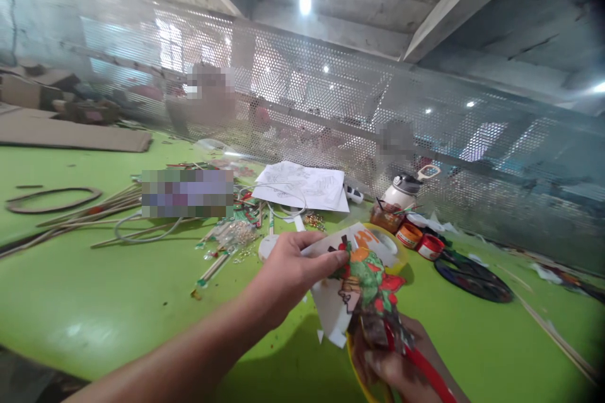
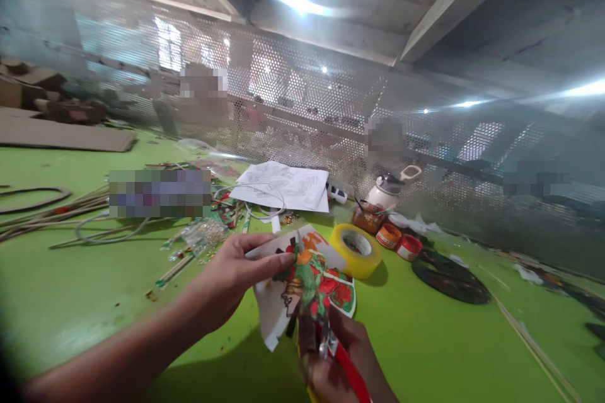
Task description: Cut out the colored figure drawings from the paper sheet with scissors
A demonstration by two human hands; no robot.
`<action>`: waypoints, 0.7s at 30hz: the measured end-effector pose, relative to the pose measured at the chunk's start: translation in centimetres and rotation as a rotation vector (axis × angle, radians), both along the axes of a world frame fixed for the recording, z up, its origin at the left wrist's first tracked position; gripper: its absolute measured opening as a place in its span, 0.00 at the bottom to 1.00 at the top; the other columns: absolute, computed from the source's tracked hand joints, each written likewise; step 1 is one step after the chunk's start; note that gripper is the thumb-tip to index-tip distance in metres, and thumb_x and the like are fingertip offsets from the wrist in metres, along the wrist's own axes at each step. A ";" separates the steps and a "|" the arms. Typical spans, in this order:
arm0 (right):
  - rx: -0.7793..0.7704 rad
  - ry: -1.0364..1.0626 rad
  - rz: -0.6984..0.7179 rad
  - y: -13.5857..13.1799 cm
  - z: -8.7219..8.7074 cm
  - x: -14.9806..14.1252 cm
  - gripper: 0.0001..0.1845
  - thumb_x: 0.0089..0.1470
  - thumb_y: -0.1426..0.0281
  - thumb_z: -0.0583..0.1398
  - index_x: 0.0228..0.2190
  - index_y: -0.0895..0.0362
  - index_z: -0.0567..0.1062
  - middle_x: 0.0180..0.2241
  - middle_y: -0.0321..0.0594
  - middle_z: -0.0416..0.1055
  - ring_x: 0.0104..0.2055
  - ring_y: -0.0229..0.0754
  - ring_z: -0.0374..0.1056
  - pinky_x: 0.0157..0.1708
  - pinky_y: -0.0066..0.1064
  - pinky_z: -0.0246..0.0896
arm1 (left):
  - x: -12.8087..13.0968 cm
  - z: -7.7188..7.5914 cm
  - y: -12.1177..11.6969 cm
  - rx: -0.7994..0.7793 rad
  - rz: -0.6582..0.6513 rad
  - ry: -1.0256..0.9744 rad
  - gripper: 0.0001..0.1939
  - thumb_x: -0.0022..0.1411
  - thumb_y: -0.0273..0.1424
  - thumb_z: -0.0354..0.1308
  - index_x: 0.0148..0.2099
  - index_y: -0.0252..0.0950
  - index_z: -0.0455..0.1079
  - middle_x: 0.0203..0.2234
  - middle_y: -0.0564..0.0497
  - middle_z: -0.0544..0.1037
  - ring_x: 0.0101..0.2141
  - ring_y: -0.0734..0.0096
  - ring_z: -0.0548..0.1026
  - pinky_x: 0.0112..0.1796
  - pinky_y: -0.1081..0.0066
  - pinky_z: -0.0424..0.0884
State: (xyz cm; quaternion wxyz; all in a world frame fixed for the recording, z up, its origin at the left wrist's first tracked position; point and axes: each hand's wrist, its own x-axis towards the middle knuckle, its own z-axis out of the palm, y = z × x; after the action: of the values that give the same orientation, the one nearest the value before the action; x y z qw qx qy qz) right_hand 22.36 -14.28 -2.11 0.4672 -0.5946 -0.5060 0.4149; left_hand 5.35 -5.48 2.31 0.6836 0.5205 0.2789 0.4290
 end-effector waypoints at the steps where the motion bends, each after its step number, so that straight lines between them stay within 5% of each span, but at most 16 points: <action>1: -0.016 -0.017 -0.015 0.1 -0.1 -0.2 0.09 0.37 0.75 0.68 0.16 0.55 0.73 0.13 0.32 0.70 0.15 0.38 0.67 0.16 0.26 0.64 | 0.0 0.0 0.0 -0.013 -0.005 -0.004 0.13 0.44 0.36 0.70 0.26 0.31 0.76 0.20 0.47 0.75 0.22 0.72 0.69 0.26 0.71 0.58; 17: 0.109 -0.249 -0.030 -0.1 0.0 -1.3 0.08 0.40 0.71 0.62 0.15 0.55 0.70 0.13 0.32 0.66 0.15 0.37 0.63 0.17 0.27 0.61 | 0.3 0.1 -0.3 -0.008 0.044 0.031 0.12 0.44 0.36 0.69 0.22 0.34 0.72 0.15 0.52 0.71 0.18 0.75 0.63 0.22 0.72 0.54; 21: 0.042 -0.150 -0.021 -0.4 0.2 -0.9 0.09 0.38 0.74 0.66 0.15 0.55 0.72 0.14 0.31 0.68 0.17 0.38 0.64 0.18 0.27 0.62 | 0.4 0.0 -0.4 0.001 0.058 0.048 0.14 0.43 0.38 0.69 0.22 0.33 0.71 0.15 0.52 0.70 0.18 0.76 0.63 0.22 0.72 0.53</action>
State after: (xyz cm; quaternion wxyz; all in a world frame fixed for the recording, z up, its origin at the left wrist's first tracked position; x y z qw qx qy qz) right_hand 21.44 -14.66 -1.96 0.4448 -0.6193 -0.5419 0.3535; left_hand 5.72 -5.84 2.27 0.6638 0.5226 0.3100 0.4360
